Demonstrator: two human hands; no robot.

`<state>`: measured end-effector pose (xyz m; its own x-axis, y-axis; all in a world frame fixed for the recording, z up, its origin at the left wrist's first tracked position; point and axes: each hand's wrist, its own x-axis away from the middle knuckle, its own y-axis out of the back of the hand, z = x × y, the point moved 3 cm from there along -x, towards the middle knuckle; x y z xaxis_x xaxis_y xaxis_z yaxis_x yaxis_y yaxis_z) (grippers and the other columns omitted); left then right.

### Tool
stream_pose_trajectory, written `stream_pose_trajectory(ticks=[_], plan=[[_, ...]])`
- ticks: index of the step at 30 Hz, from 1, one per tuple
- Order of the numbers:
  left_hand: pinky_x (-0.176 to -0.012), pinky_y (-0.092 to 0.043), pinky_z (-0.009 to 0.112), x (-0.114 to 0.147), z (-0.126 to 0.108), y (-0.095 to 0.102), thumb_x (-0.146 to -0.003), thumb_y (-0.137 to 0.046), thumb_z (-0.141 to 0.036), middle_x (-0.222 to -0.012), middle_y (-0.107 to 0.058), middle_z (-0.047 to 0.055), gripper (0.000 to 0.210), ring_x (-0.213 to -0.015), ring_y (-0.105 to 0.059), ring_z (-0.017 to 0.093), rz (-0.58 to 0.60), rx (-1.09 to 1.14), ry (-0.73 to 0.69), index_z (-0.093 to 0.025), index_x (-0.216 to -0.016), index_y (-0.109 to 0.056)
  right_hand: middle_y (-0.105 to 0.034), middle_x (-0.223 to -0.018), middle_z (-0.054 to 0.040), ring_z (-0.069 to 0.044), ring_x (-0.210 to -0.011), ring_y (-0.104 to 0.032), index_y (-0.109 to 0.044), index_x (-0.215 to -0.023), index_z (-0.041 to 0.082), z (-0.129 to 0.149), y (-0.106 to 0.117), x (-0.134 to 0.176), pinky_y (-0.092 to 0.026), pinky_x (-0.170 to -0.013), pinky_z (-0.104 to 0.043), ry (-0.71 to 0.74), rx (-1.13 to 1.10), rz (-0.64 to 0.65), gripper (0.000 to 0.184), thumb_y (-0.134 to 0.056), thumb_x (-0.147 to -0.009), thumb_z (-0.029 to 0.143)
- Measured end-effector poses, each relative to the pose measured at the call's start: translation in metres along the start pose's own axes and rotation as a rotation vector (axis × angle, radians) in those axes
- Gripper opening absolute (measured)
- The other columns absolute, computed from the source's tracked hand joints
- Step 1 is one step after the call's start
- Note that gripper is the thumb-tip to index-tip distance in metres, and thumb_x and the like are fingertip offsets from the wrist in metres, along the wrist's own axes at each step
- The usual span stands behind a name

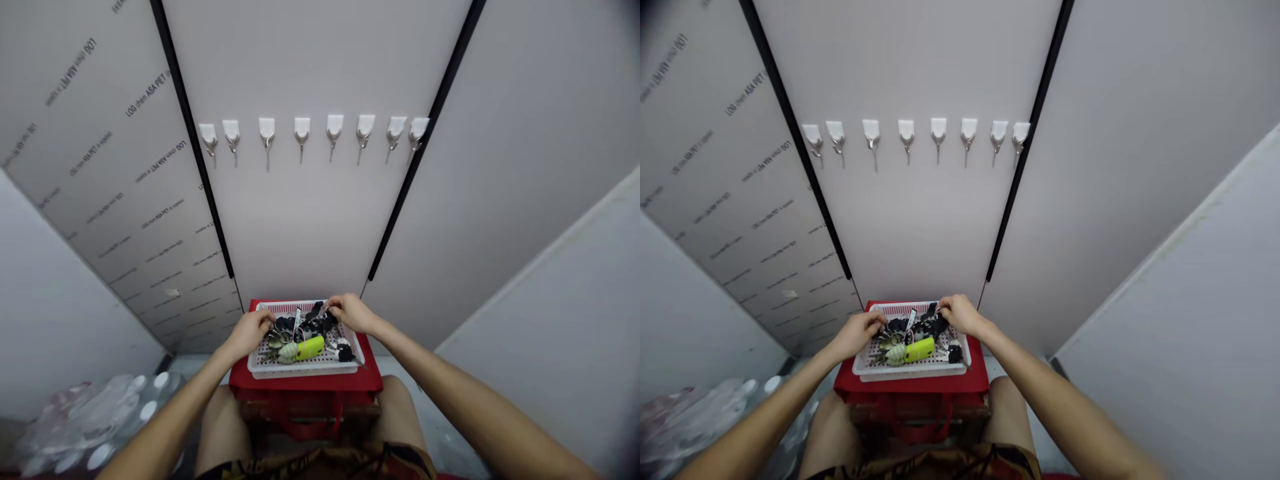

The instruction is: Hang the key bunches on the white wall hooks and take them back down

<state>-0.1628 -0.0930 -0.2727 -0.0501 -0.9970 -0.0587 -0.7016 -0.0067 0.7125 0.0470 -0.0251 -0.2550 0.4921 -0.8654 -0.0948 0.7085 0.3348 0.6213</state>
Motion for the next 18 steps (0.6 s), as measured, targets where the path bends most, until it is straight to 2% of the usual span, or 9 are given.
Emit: stream_pose_trajectory(ticks=[2,4,6,8,11,14,16,18], plan=[[-0.058,-0.034,0.021,-0.003,-0.002,0.000,-0.060,-0.040,-0.018,-0.063,-0.057,0.001,0.015,-0.061,-0.049,0.012,0.003,0.008,-0.011,-0.018,-0.066,-0.054,-0.057,-0.059,-0.0018,-0.017,-0.062,-0.049,-0.056,-0.057,0.018,0.000,0.004,0.000,-0.034,-0.065,-0.029,0.006,-0.019,-0.030,0.015,-0.043,-0.053,0.012],[-0.058,-0.034,0.022,-0.011,-0.008,0.004,-0.059,-0.043,-0.021,-0.063,-0.056,0.001,0.013,-0.061,-0.049,0.012,-0.049,0.083,0.010,-0.017,-0.065,-0.054,-0.057,-0.067,-0.0043,-0.019,-0.070,-0.049,-0.054,-0.059,0.017,0.006,0.009,-0.003,-0.033,-0.069,-0.030,0.003,-0.055,-0.087,0.011,-0.044,-0.055,0.016],[-0.055,-0.034,0.022,-0.023,-0.023,0.009,-0.060,-0.045,-0.027,-0.059,-0.054,0.001,0.014,-0.056,-0.047,0.010,-0.087,0.283,0.045,-0.015,-0.062,-0.051,-0.055,-0.064,-0.0055,-0.017,-0.065,-0.049,-0.050,-0.058,0.016,0.018,0.014,-0.010,-0.035,-0.063,-0.029,-0.008,-0.113,-0.122,0.014,-0.042,-0.061,0.027],[-0.048,-0.033,0.020,-0.038,-0.047,0.015,-0.062,-0.041,-0.039,-0.049,-0.049,-0.001,0.026,-0.045,-0.044,0.008,-0.060,0.575,0.087,-0.015,-0.055,-0.046,-0.048,-0.051,-0.0028,-0.012,-0.050,-0.046,-0.043,-0.052,0.016,0.039,0.019,-0.022,-0.037,-0.051,-0.026,-0.011,-0.188,-0.129,0.033,-0.029,-0.068,0.042],[-0.035,-0.023,0.017,-0.059,-0.099,0.027,-0.065,-0.022,-0.055,-0.032,-0.034,-0.004,0.048,-0.029,-0.030,0.004,0.104,0.948,0.037,-0.015,-0.042,-0.034,-0.031,-0.037,0.0038,-0.006,-0.032,-0.031,-0.026,-0.043,0.018,0.082,0.033,-0.038,-0.030,-0.037,-0.021,0.067,-0.500,-0.078,0.049,-0.007,-0.069,0.055],[-0.031,-0.013,0.017,-0.069,-0.146,0.043,-0.064,-0.008,-0.061,-0.026,-0.025,-0.005,0.056,-0.025,-0.019,0.003,0.306,1.076,-0.113,-0.016,-0.036,-0.026,-0.022,-0.033,0.0064,-0.004,-0.027,-0.019,-0.019,-0.039,0.017,0.121,0.050,-0.045,-0.023,-0.032,-0.018,0.182,-0.829,0.090,0.054,-0.003,-0.064,0.062],[-0.031,-0.012,0.017,-0.070,-0.162,0.050,-0.062,-0.005,-0.062,-0.025,-0.023,-0.004,0.057,-0.024,-0.017,0.003,0.383,1.083,-0.149,-0.016,-0.035,-0.025,-0.021,-0.031,0.0065,-0.003,-0.027,-0.017,-0.019,-0.038,0.017,0.134,0.058,-0.043,-0.020,-0.031,-0.018,0.193,-0.886,0.185,0.056,-0.002,-0.063,0.064],[-0.031,-0.011,0.017,-0.068,-0.166,0.053,-0.061,-0.004,-0.063,-0.025,-0.021,-0.005,0.058,-0.024,-0.016,0.003,0.426,1.063,-0.139,-0.016,-0.035,-0.024,-0.020,-0.030,0.0064,-0.003,-0.026,-0.016,-0.019,-0.037,0.017,0.135,0.062,-0.040,-0.018,-0.031,-0.017,0.157,-0.889,0.230,0.057,0.000,-0.062,0.064]])
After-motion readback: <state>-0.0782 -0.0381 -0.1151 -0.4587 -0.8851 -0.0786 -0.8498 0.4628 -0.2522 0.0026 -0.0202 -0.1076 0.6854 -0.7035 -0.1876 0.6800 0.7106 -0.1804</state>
